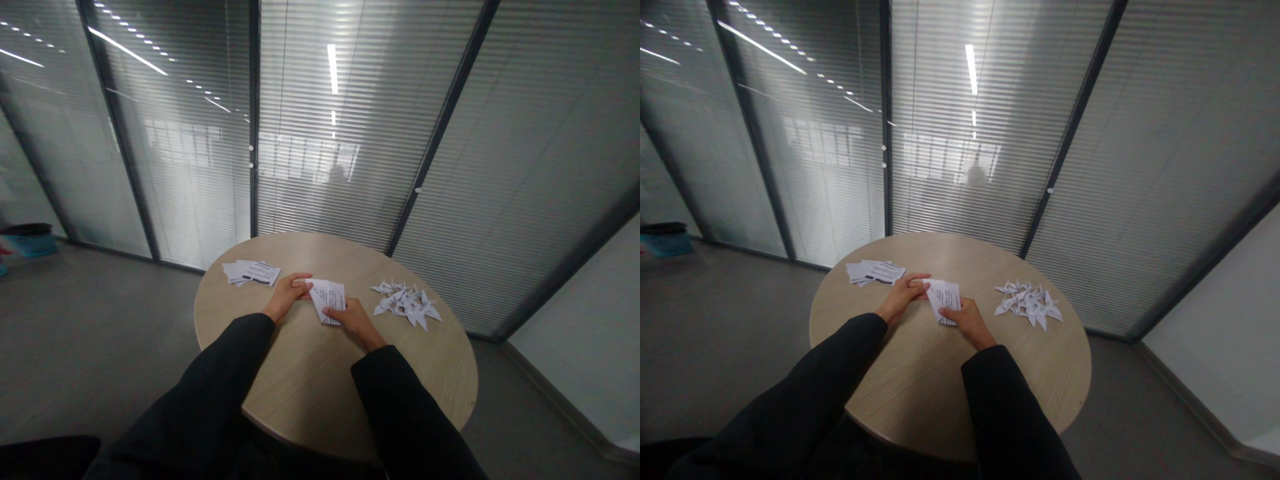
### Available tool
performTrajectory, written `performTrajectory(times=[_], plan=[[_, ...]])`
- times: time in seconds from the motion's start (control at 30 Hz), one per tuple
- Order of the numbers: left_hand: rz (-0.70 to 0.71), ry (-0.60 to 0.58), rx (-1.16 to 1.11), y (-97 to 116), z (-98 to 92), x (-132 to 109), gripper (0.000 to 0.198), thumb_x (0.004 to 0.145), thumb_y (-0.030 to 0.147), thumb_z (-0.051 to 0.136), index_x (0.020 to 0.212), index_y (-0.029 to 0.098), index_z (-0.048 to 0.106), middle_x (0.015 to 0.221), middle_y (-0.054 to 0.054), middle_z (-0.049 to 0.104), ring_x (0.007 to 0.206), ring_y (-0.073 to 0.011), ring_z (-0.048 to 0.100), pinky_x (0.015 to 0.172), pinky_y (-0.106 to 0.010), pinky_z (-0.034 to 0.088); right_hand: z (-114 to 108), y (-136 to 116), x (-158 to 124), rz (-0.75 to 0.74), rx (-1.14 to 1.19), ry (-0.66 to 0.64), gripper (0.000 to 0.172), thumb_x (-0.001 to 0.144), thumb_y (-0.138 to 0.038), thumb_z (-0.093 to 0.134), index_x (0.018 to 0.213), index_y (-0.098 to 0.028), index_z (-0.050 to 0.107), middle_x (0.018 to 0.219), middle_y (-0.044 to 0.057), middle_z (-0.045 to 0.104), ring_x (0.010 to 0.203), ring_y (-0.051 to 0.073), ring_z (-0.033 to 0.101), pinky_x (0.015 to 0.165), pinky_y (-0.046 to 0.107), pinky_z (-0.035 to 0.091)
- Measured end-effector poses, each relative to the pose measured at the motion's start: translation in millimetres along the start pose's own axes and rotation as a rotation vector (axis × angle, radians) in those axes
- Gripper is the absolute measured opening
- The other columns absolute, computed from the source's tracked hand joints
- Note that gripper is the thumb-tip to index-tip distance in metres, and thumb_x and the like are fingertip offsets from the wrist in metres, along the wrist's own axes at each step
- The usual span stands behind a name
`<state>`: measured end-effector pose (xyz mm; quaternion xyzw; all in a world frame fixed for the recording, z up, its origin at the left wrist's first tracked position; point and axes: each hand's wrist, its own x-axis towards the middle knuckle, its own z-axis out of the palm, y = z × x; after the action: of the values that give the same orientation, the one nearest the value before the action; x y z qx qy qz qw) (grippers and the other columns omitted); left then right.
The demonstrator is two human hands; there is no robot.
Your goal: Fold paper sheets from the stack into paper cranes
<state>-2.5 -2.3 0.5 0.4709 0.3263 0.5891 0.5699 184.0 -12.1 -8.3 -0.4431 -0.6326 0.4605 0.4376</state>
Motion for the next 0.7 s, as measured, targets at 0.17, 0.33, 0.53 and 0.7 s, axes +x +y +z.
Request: performTrajectory(times=[0.17, 0.33, 0.53, 0.7], plan=[[0.023, 0.013, 0.048, 0.6, 1.2, -0.8, 0.048, 0.062, 0.025, 0.077, 0.103, 0.012, 0.059, 0.075, -0.007, 0.071, 0.071, -0.0182, 0.068, 0.074, -0.034, 0.054, 3.3, 2.1, -2.2, 0.013, 0.013, 0.007, 0.037, 0.054, -0.033, 0.078, 0.083, -0.011, 0.071, 0.079, 0.008, 0.071, 0.067, 0.022, 0.065, 0.061, 0.033, 0.051], [0.029, -0.006, 0.097, 3.7, 6.1, -4.9, 0.047, 0.061, 0.023, 0.077, 0.103, 0.012, 0.059, 0.071, -0.005, 0.071, 0.069, -0.0172, 0.067, 0.072, -0.033, 0.054, 8.2, 5.6, -2.1, -0.021, 0.024, 0.011, 0.047, 0.057, -0.039, 0.077, 0.094, -0.011, 0.069, 0.088, 0.009, 0.072, 0.079, 0.025, 0.066, 0.071, 0.036, 0.052], [-0.015, 0.017, 0.048, 0.1, 7.2, -3.1, 0.039, 0.059, 0.022, 0.078, 0.093, 0.011, 0.064, 0.074, -0.006, 0.071, 0.072, -0.0186, 0.067, 0.077, -0.035, 0.053, 9.3, 9.6, 0.2, 0.003, -0.007, 0.067, 0.045, 0.058, -0.039, 0.077, 0.091, -0.010, 0.069, 0.086, 0.011, 0.072, 0.075, 0.026, 0.067, 0.064, 0.034, 0.052], [-0.030, 0.013, -0.021, -3.6, 7.2, -2.4, 0.032, 0.060, 0.029, 0.078, 0.081, 0.008, 0.068, 0.079, -0.009, 0.072, 0.074, -0.0193, 0.067, 0.082, -0.036, 0.052, 9.7, 8.3, -0.5, 0.009, 0.013, 0.067, 0.045, 0.056, -0.037, 0.078, 0.090, -0.009, 0.069, 0.083, 0.011, 0.072, 0.071, 0.024, 0.067, 0.061, 0.032, 0.051]])
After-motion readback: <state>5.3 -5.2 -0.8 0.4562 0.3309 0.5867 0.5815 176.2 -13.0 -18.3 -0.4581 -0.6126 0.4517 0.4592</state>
